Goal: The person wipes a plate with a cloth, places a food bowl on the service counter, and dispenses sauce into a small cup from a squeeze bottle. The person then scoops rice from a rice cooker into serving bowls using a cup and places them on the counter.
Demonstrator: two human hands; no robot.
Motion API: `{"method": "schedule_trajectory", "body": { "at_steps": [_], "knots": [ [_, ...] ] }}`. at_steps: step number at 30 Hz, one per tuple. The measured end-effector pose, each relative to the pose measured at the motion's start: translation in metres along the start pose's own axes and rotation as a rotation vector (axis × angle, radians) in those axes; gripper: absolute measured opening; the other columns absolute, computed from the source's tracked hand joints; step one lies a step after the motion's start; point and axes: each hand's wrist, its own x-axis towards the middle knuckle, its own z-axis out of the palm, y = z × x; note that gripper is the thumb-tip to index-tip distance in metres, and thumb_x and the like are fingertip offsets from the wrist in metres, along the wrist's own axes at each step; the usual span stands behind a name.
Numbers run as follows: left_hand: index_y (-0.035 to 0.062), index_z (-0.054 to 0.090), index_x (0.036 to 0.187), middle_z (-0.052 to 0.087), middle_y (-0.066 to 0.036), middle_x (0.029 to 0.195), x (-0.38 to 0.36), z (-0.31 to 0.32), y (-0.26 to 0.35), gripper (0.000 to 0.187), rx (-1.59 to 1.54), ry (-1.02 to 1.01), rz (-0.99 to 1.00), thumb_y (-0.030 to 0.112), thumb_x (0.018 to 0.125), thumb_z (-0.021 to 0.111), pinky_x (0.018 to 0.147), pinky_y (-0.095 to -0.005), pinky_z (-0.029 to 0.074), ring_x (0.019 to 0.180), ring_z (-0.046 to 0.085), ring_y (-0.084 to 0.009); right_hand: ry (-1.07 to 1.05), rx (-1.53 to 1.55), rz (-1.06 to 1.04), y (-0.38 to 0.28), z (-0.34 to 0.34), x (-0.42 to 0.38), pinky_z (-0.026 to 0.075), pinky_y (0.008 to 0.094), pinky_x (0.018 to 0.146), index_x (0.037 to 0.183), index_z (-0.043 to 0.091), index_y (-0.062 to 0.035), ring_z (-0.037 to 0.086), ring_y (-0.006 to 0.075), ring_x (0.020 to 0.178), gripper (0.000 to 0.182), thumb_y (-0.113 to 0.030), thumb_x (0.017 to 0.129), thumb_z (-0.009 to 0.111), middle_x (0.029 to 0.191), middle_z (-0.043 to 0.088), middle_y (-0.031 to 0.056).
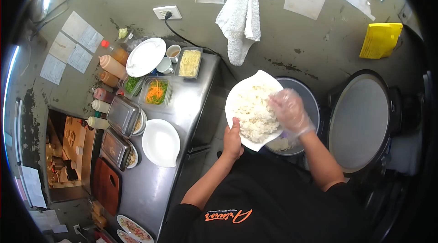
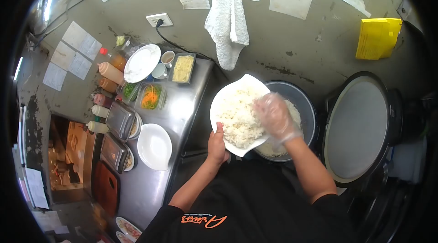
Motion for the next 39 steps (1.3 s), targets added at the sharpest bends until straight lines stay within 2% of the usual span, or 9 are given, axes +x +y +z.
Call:
{"method": "schedule_trajectory", "body": {
  "at_steps": [14,17,21,22,26,29,31,35,39],
  "knots": [
    [-0.0043,0.036,0.139,0.052,-0.018,0.134,-0.011,-0.014,0.012,0.055,-0.084,0.109,0.165,0.038,0.104,0.039,0.098,-0.0385,0.047,0.118,0.056,-0.0269,0.177,-0.156,-0.356,0.007,0.019,0.004,0.049,0.0429,0.080,0.093,0.066,-0.0001,0.061,0.0347,0.086,0.014,-0.004,0.085,0.056,0.087,0.065,0.0187],
    [-0.0045,0.036,0.139,0.053,-0.017,0.133,-0.022,-0.016,0.015,0.056,0.003,0.181,0.234,0.038,0.103,0.041,0.098,-0.0379,0.047,0.117,0.056,-0.0265,-0.426,-0.327,-0.086,-0.038,0.007,0.009,0.049,0.0458,0.076,0.093,0.068,-0.0014,0.063,0.0365,0.086,0.014,-0.010,0.087,0.059,0.090,0.066,0.0180],
    [-0.0042,0.035,0.139,0.052,-0.017,0.134,-0.044,-0.032,0.007,0.057,0.073,0.223,0.284,0.039,0.103,0.042,0.098,-0.0379,0.046,0.118,0.056,-0.0258,0.011,-0.142,-0.709,-0.060,0.023,0.045,0.048,0.0430,0.077,0.089,0.068,-0.0009,0.061,0.0366,0.084,0.014,-0.013,0.084,0.064,0.086,0.064,0.0186],
    [-0.0040,0.035,0.139,0.052,-0.016,0.134,-0.052,-0.032,0.008,0.057,0.065,0.238,0.278,0.039,0.103,0.042,0.099,-0.0381,0.046,0.119,0.055,-0.0258,-0.052,0.072,-0.843,-0.051,0.038,0.062,0.048,0.0429,0.075,0.087,0.068,-0.0008,0.061,0.0367,0.082,0.014,-0.014,0.083,0.065,0.084,0.064,0.0187],
    [-0.0028,0.036,0.139,0.052,-0.016,0.134,-0.089,-0.026,0.016,0.057,-0.076,0.350,0.305,0.040,0.102,0.043,0.100,-0.0392,0.046,0.119,0.055,-0.0258,-0.460,-0.115,-0.546,-0.053,0.057,0.081,0.048,0.0436,0.076,0.087,0.069,-0.0017,0.062,0.0351,0.084,0.013,-0.014,0.082,0.066,0.085,0.065,0.0172],
    [-0.0018,0.036,0.139,0.052,-0.016,0.134,-0.112,-0.049,0.014,0.057,-0.153,0.410,0.371,0.041,0.102,0.043,0.100,-0.0396,0.047,0.119,0.056,-0.0261,-0.318,0.099,-0.880,-0.056,0.080,0.069,0.046,0.0447,0.071,0.079,0.062,-0.0010,0.058,0.0370,0.077,0.010,-0.011,0.080,0.063,0.078,0.059,0.0193],
    [-0.0012,0.036,0.140,0.053,-0.016,0.134,-0.130,-0.059,0.025,0.057,-0.200,0.493,0.419,0.041,0.102,0.042,0.099,-0.0393,0.047,0.119,0.056,-0.0261,-0.302,0.073,-0.608,-0.091,0.066,0.046,0.046,0.0447,0.070,0.080,0.062,-0.0004,0.057,0.0384,0.077,0.008,-0.009,0.080,0.062,0.079,0.059,0.0197],
    [-0.0014,0.039,0.138,0.055,-0.015,0.130,-0.165,-0.083,0.044,0.055,-0.267,0.589,0.575,0.041,0.103,0.042,0.098,-0.0371,0.047,0.116,0.057,-0.0234,-0.623,0.095,-0.653,-0.130,0.109,-0.003,0.048,0.0429,0.070,0.085,0.063,-0.0017,0.059,0.0394,0.080,0.006,-0.005,0.081,0.060,0.085,0.062,0.0210],
    [-0.0009,0.037,0.139,0.054,-0.014,0.131,-0.203,-0.119,0.073,0.057,-0.355,0.656,0.686,0.043,0.103,0.040,0.098,-0.0373,0.048,0.117,0.057,-0.0238,-0.299,0.310,-0.858,-0.191,0.152,-0.001,0.048,0.0425,0.073,0.096,0.067,0.0007,0.059,0.0378,0.080,0.015,-0.002,0.083,0.060,0.087,0.065,0.0186]
  ]
}}
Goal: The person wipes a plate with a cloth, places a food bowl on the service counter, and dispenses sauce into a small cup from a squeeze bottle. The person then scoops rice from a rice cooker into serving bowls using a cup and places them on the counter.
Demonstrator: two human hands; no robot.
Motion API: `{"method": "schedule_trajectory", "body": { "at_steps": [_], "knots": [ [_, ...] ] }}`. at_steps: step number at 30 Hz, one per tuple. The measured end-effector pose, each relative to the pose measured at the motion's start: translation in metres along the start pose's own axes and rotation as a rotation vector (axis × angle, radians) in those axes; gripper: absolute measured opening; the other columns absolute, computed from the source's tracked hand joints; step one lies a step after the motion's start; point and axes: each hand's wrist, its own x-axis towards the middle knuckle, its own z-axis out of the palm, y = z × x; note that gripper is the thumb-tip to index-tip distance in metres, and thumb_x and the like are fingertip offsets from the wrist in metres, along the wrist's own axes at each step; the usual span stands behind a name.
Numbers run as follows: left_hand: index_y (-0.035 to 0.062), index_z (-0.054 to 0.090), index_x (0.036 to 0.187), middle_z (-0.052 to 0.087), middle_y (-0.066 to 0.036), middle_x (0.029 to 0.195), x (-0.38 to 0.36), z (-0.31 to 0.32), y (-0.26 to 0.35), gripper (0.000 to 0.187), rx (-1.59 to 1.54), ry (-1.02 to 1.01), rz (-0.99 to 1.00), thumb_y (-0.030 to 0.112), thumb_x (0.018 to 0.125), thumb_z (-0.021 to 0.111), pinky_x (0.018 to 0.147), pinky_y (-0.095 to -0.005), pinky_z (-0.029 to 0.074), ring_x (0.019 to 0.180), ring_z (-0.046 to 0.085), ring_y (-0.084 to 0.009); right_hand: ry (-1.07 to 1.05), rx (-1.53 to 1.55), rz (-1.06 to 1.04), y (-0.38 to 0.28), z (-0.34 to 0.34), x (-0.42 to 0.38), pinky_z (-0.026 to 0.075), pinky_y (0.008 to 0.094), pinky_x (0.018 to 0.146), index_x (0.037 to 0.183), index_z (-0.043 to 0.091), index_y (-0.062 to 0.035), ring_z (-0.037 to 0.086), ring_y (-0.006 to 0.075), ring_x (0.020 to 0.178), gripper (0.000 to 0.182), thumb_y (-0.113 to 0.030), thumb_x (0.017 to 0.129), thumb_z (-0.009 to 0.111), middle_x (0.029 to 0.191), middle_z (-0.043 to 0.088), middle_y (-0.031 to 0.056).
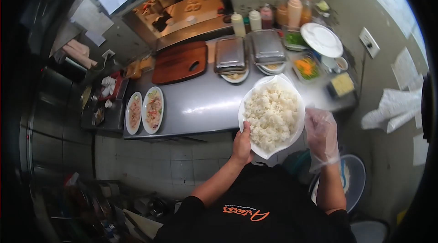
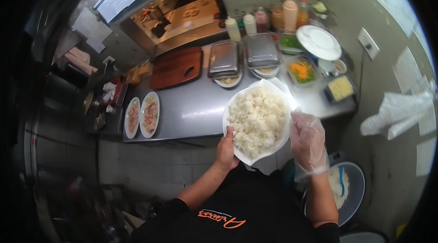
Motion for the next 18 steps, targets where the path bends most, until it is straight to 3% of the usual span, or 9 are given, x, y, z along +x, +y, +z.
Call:
{"method": "schedule_trajectory", "body": {
  "at_steps": [4,5,9,12,18],
  "knots": [
    [-0.0006,0.036,0.140,0.053,-0.014,0.132,0.033,-0.039,0.058,0.057,-0.044,0.070,0.041,0.043,0.103,0.038,0.099,-0.0382,0.048,0.118,0.057,-0.0249,-0.267,-0.165,-0.124,-0.019,0.085,0.056,0.047,0.0408,0.078,0.100,0.068,0.0011,0.057,0.0346,0.087,0.017,-0.005,0.085,0.062,0.089,0.065,0.0178],
    [-0.0006,0.036,0.140,0.053,-0.014,0.133,0.049,-0.050,0.077,0.057,-0.050,0.085,0.046,0.043,0.103,0.037,0.099,-0.0386,0.048,0.119,0.056,-0.0253,-0.301,-0.186,-0.053,-0.031,0.099,0.072,0.048,0.0405,0.077,0.100,0.068,0.0012,0.059,0.0318,0.086,0.019,-0.008,0.084,0.064,0.088,0.066,0.0163],
    [-0.0002,0.036,0.141,0.051,-0.015,0.137,0.127,-0.079,0.164,0.060,-0.079,0.203,0.105,0.047,0.104,0.030,0.101,-0.0375,0.047,0.123,0.054,-0.0261,-0.194,0.322,0.372,-0.051,0.165,0.116,0.051,0.0371,0.074,0.104,0.067,0.0009,0.062,0.0271,0.087,0.026,-0.015,0.083,0.067,0.093,0.068,0.0160],
    [0.0019,0.033,0.143,0.047,-0.014,0.142,0.230,-0.120,0.212,0.061,-0.061,0.206,0.211,0.048,0.103,0.029,0.106,-0.0405,0.042,0.128,0.050,-0.0277,-0.168,0.192,0.230,-0.055,0.184,0.121,0.052,0.0367,0.075,0.106,0.066,0.0007,0.063,0.0284,0.086,0.029,-0.016,0.082,0.067,0.096,0.068,0.0169],
    [0.0024,0.044,0.134,0.061,-0.012,0.123,0.455,-0.184,0.267,0.059,-0.033,0.295,0.345,0.051,0.102,0.033,0.082,-0.0388,0.057,0.107,0.064,-0.0252,-0.242,-0.178,0.613,-0.030,0.175,0.072,0.052,0.0398,0.076,0.106,0.067,-0.0031,0.064,0.0304,0.085,0.031,-0.020,0.080,0.068,0.096,0.067,0.0188]
  ]
}}
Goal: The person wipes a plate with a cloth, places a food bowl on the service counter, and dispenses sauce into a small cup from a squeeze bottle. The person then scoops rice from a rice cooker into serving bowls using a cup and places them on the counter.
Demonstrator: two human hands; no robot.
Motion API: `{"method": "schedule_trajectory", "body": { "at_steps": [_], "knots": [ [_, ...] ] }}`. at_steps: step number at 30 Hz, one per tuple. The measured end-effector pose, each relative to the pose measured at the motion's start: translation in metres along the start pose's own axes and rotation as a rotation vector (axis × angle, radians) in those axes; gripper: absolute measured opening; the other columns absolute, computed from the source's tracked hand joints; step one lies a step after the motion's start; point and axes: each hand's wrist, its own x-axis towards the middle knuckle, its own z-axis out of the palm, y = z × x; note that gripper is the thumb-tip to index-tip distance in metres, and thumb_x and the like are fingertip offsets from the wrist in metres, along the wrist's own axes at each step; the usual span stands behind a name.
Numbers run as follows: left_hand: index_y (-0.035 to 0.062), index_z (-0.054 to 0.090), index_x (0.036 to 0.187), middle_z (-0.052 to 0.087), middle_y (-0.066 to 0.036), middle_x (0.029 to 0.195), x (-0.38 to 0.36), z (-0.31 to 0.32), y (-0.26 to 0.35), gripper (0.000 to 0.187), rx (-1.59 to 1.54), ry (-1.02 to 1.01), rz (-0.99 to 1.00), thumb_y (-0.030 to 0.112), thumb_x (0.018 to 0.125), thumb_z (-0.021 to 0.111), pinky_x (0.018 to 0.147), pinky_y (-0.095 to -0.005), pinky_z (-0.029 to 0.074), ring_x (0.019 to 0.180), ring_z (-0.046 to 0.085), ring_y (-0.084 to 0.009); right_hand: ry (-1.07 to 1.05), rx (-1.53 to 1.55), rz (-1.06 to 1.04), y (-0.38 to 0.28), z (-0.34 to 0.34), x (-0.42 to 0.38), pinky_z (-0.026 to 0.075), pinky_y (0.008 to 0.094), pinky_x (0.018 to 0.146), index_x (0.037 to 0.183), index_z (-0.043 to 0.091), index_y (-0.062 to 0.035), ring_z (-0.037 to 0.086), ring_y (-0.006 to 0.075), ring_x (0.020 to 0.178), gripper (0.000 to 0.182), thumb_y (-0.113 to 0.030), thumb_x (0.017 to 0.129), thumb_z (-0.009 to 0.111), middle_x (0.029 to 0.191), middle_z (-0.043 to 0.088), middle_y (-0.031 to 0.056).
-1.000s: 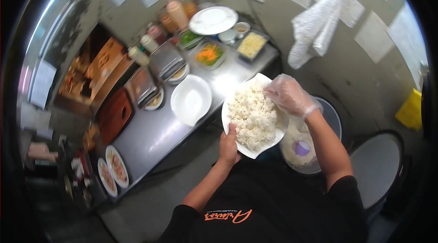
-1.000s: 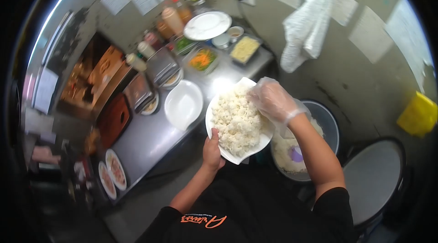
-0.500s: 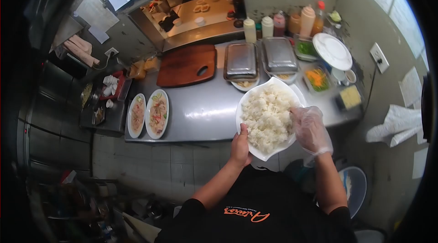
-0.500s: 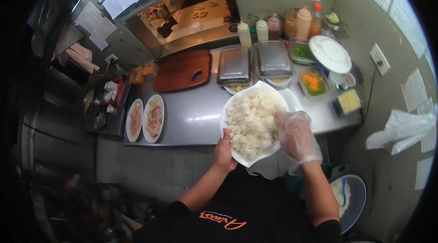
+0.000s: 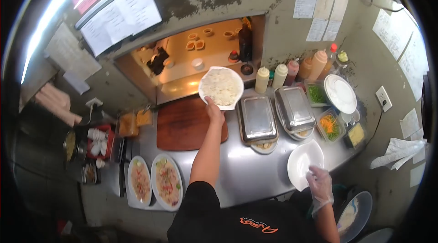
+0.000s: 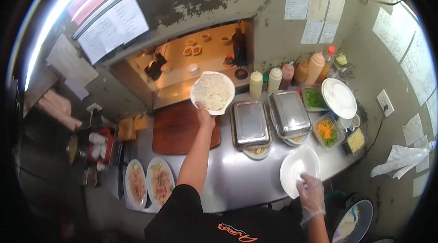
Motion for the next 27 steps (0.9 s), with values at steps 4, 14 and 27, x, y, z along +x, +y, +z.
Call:
{"method": "schedule_trajectory", "body": {
  "at_steps": [4,14,27],
  "knots": [
    [0.0073,0.041,0.138,0.058,-0.014,0.127,0.091,0.012,-0.013,0.063,0.029,0.051,-0.004,0.057,0.099,0.034,0.074,-0.0495,0.059,0.108,0.063,-0.0309,0.073,-0.089,0.321,0.056,-0.004,-0.030,0.053,0.0357,0.067,0.100,0.069,-0.0013,0.066,0.0215,0.073,0.029,-0.021,0.079,0.065,0.079,0.066,0.0172],
    [0.0097,0.043,0.131,0.053,-0.014,0.128,0.079,0.019,0.001,0.067,0.242,0.343,0.053,0.066,0.096,0.030,0.074,-0.0491,0.056,0.103,0.060,-0.0324,0.145,0.098,0.645,0.132,-0.041,-0.087,0.052,0.0334,0.080,0.107,0.067,0.0052,0.067,0.0236,0.084,0.031,-0.015,0.084,0.065,0.097,0.069,0.0184],
    [-0.0049,0.050,0.109,0.055,-0.020,0.111,-0.507,0.203,0.038,0.060,-0.754,-1.275,-0.354,0.049,0.084,0.052,0.083,-0.0433,0.050,0.099,0.058,-0.0308,0.366,0.326,0.946,0.334,-0.130,-0.231,0.042,0.0236,0.063,0.121,0.060,0.0042,0.052,0.0096,0.074,0.045,-0.029,0.091,0.063,0.088,0.059,0.0019]
  ]
}}
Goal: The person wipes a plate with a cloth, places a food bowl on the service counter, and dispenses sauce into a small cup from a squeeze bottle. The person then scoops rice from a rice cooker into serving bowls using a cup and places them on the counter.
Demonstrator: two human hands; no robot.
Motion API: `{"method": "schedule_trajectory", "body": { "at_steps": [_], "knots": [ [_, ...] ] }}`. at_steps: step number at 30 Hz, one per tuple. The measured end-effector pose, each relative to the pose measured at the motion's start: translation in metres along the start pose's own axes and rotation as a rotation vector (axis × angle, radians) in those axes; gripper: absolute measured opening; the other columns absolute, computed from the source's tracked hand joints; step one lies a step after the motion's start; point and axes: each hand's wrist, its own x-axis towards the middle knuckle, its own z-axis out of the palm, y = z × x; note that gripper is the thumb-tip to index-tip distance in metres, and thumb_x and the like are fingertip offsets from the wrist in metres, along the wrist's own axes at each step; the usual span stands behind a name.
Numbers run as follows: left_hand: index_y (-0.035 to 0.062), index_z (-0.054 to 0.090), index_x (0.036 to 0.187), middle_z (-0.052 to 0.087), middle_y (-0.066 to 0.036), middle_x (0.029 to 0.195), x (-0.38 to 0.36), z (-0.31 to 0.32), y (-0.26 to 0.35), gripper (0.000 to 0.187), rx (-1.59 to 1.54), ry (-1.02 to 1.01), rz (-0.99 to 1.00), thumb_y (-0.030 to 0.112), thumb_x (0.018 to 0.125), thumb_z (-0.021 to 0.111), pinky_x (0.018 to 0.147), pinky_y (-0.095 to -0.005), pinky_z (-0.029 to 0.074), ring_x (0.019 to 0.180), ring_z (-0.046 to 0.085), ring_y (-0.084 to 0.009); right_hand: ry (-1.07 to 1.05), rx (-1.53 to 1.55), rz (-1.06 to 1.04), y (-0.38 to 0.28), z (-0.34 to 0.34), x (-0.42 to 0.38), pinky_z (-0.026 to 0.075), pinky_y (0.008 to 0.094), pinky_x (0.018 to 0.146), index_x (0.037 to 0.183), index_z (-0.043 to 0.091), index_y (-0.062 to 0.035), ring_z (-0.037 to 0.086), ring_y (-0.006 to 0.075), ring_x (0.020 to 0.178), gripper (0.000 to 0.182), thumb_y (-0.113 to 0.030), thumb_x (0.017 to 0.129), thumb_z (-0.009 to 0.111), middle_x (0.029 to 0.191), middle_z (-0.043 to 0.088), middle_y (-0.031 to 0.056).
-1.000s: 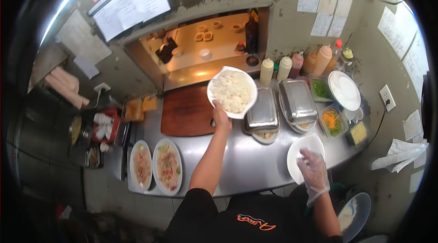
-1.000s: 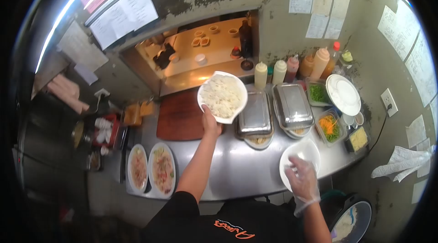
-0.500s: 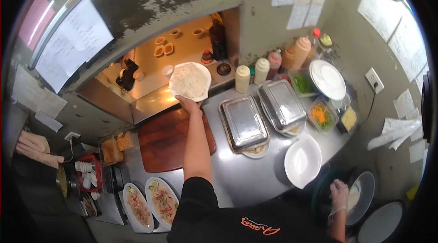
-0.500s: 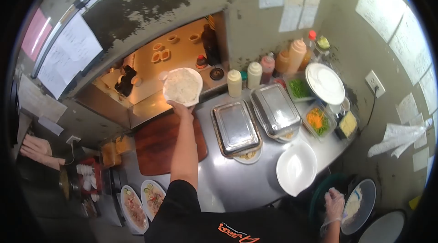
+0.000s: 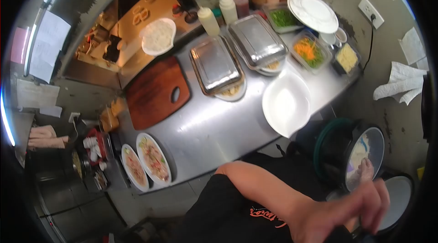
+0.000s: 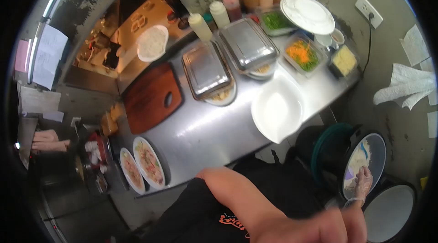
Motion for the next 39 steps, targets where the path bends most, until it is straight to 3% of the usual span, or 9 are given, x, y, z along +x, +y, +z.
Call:
{"method": "schedule_trajectory", "body": {
  "at_steps": [3,6,10,13,18,24,28,35,39],
  "knots": [
    [-0.0073,0.053,0.109,0.054,-0.023,0.115,-0.010,0.005,-0.042,0.057,0.114,-0.178,-0.085,0.045,0.087,0.052,0.084,-0.0449,0.049,0.099,0.058,-0.0303,-0.129,0.074,-0.051,0.063,-0.049,0.048,0.044,0.0230,0.066,0.122,0.059,0.0050,0.053,0.0091,0.077,0.046,-0.029,0.091,0.062,0.096,0.062,0.0044],
    [0.0045,0.051,0.100,0.048,-0.014,0.105,-0.052,-0.050,-0.085,0.088,0.447,-0.086,-0.087,0.088,0.072,0.044,0.085,-0.0393,0.044,0.092,0.051,-0.0237,-0.047,-0.050,-0.119,0.082,-0.074,0.060,0.045,0.0254,0.074,0.122,0.058,0.0066,0.056,0.0130,0.084,0.046,-0.030,0.093,0.062,0.099,0.063,0.0053],
    [0.0022,0.063,0.092,0.058,-0.003,0.071,-0.156,-0.190,0.008,0.018,1.951,1.204,0.030,0.019,0.094,0.058,0.064,-0.0281,0.047,0.066,0.054,-0.0133,0.001,-0.013,-0.015,0.118,-0.084,0.089,0.046,0.0285,0.081,0.118,0.060,0.0075,0.057,0.0152,0.093,0.043,-0.027,0.093,0.060,0.099,0.063,0.0057],
    [0.0043,0.069,0.106,0.068,-0.014,0.087,-0.288,-0.283,0.146,0.029,2.925,1.216,-0.017,0.018,0.080,0.069,0.079,-0.0410,0.051,0.082,0.065,-0.0292,-0.295,0.047,0.011,0.150,-0.088,0.115,0.047,0.0320,0.084,0.115,0.062,0.0051,0.061,0.0194,0.097,0.038,-0.024,0.091,0.059,0.103,0.067,0.0111],
    [0.0016,0.071,0.085,0.069,-0.016,0.084,-0.362,-0.342,0.244,0.019,2.529,1.076,-0.700,0.017,0.075,0.068,0.075,-0.0411,0.051,0.077,0.065,-0.0318,-0.085,-0.658,-0.234,0.080,-0.066,0.086,0.046,0.0433,0.087,0.107,0.067,0.0002,0.061,0.0383,0.102,0.034,-0.026,0.088,0.056,0.105,0.066,0.0223],
    [-0.0044,0.066,0.091,0.069,-0.013,0.083,-0.322,-0.189,0.079,0.015,2.653,0.871,-0.858,0.008,0.083,0.070,0.074,-0.0354,0.054,0.077,0.065,-0.0236,-0.003,-0.547,-0.134,0.076,-0.078,0.062,0.048,0.0431,0.087,0.103,0.070,-0.0030,0.063,0.0386,0.098,0.032,-0.028,0.084,0.060,0.102,0.067,0.0230],
    [0.0019,0.061,0.109,0.064,-0.010,0.093,-0.276,-0.134,-0.065,0.032,1.316,1.334,-0.673,0.001,0.079,0.073,0.067,-0.0308,0.055,0.077,0.064,-0.0196,0.048,-0.524,-0.074,0.109,-0.049,0.077,0.046,0.0424,0.091,0.099,0.071,-0.0050,0.062,0.0374,0.101,0.033,-0.030,0.081,0.060,0.103,0.067,0.0220],
    [-0.0064,0.061,0.084,0.066,-0.022,0.079,-0.056,0.020,-0.204,0.017,-0.200,0.412,-0.947,-0.015,0.073,0.072,0.068,-0.0372,0.059,0.078,0.070,-0.0320,-0.370,-0.947,-0.251,0.121,0.002,0.123,0.046,0.0401,0.094,0.100,0.072,-0.0066,0.062,0.0335,0.104,0.036,-0.036,0.083,0.060,0.105,0.068,0.0175],
    [0.0097,0.037,0.129,0.051,-0.028,0.121,-0.044,0.023,-0.221,0.061,-0.784,0.086,-1.014,0.023,0.081,0.072,0.099,-0.0443,0.040,0.118,0.049,-0.0375,-0.548,-0.868,-0.209,0.165,0.018,0.139,0.048,0.0389,0.092,0.101,0.071,-0.0067,0.063,0.0320,0.104,0.030,-0.030,0.085,0.059,0.103,0.068,0.0183]
  ]
}}
